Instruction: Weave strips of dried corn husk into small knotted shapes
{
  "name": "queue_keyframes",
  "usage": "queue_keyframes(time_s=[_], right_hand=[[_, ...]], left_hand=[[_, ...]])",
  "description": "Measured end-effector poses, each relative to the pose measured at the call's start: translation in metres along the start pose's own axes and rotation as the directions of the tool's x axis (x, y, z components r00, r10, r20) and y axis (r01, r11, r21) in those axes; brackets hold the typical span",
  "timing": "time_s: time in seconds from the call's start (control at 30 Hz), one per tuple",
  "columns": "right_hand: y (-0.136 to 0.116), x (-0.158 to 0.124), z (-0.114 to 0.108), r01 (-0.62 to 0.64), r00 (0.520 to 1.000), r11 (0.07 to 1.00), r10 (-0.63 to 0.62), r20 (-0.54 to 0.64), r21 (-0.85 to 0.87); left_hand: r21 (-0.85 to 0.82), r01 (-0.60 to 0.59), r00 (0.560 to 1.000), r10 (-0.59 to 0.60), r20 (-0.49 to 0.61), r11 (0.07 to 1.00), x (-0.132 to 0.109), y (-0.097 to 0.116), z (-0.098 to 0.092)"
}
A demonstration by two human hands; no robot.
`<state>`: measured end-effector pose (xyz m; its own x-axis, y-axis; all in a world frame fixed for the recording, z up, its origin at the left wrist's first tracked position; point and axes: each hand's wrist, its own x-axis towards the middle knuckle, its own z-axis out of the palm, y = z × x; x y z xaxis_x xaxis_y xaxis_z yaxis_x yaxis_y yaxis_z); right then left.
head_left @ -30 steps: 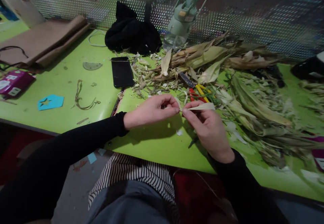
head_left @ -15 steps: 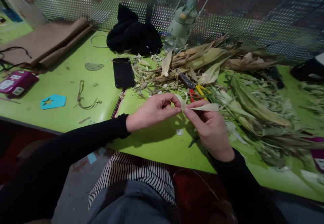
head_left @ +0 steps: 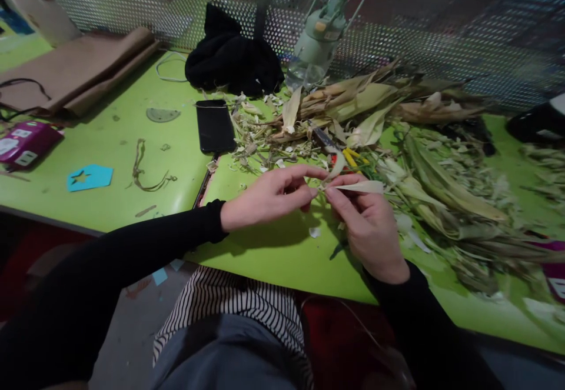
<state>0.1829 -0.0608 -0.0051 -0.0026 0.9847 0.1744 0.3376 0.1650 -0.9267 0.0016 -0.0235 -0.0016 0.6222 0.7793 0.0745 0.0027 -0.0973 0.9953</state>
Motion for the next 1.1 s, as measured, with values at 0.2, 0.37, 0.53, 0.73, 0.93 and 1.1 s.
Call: queue_keyframes(time_s=[0.2, 0.37, 0.53, 0.73, 0.93, 1.1], right_hand=[[0.006, 0.000, 0.000, -0.103, 0.995, 0.985, 0.102, 0.016, 0.141], [0.006, 0.002, 0.002, -0.195, 0.981, 0.942, 0.185, 0.063, 0.274], [0.004, 0.001, 0.005, -0.174, 0.985, 0.935, 0.168, 0.046, 0.310], [0.006, -0.002, 0.004, -0.140, 0.990, 0.948, 0.134, 0.042, 0.284], [0.007, -0.002, 0.006, -0.095, 0.995, 0.947, 0.103, -0.011, 0.306], [0.006, -0.002, 0.006, -0.151, 0.988, 0.937, 0.152, 0.023, 0.315]], left_hand=[[-0.062, 0.024, 0.999, -0.026, -0.029, 0.998, 0.003, -0.009, 0.003], [0.006, -0.004, 1.000, 0.004, 0.010, 1.000, 0.001, -0.010, 0.004], [0.007, -0.009, 1.000, 0.008, 0.023, 1.000, 0.001, -0.014, 0.006], [0.162, -0.069, 0.997, 0.064, 0.039, 0.984, -0.001, -0.012, 0.007], [0.274, -0.055, 0.994, 0.028, 0.105, 0.960, -0.004, -0.005, 0.006], [0.315, -0.086, 0.995, 0.065, 0.077, 0.945, -0.005, -0.005, 0.009]])
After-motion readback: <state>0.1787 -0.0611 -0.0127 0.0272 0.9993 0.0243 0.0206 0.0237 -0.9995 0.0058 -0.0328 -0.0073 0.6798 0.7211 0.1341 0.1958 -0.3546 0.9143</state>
